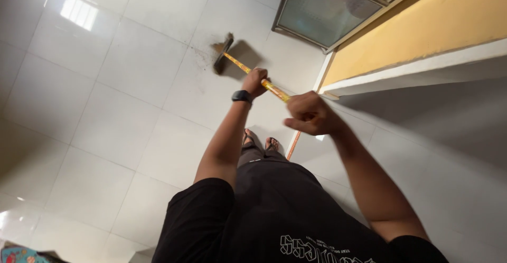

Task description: Sweep the tiled floor using a broom.

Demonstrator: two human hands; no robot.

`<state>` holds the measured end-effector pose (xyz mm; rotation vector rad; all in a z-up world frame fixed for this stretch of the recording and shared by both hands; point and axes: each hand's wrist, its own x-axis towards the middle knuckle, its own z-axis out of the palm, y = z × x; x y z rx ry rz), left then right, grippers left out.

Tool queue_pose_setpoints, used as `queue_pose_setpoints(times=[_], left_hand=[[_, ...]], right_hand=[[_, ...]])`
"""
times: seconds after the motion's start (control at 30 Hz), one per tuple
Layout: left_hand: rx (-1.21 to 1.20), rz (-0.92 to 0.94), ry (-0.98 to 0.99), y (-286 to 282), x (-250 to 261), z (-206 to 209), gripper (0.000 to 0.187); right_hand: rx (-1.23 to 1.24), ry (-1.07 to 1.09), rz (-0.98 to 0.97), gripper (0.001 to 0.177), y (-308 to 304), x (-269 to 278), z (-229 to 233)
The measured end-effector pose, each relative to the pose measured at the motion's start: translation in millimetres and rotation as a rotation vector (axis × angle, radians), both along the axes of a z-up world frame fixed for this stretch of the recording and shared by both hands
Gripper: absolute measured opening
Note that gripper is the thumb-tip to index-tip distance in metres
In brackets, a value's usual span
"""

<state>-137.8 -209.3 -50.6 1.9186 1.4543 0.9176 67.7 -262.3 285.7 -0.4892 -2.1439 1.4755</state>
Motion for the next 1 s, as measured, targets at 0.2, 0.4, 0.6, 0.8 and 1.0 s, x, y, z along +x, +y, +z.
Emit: queue_pose_setpoints(times=[0.2,0.4,0.6,0.8,1.0], left_hand=[[-0.261,-0.039,-0.187,-4,88,97,0.029],[-0.215,-0.254,-0.293,-23,112,85,0.015],[-0.24,-0.141,0.069,54,-18,1,0.018],[0.193,0.112,0.103,95,-33,-31,0.017],[-0.112,-0.084,-0.195,30,63,73,0.016]], right_hand=[[-0.07,0.063,-0.054,0.039,8,21,131],[0.186,-0.233,-0.039,0.029,31,-36,85],[0.091,-0.038,-0.037,0.046,43,-67,4],[0.032,-0.019,-0.08,0.037,59,-46,26],[0.103,-0.106,-0.036,0.039,48,-30,110]])
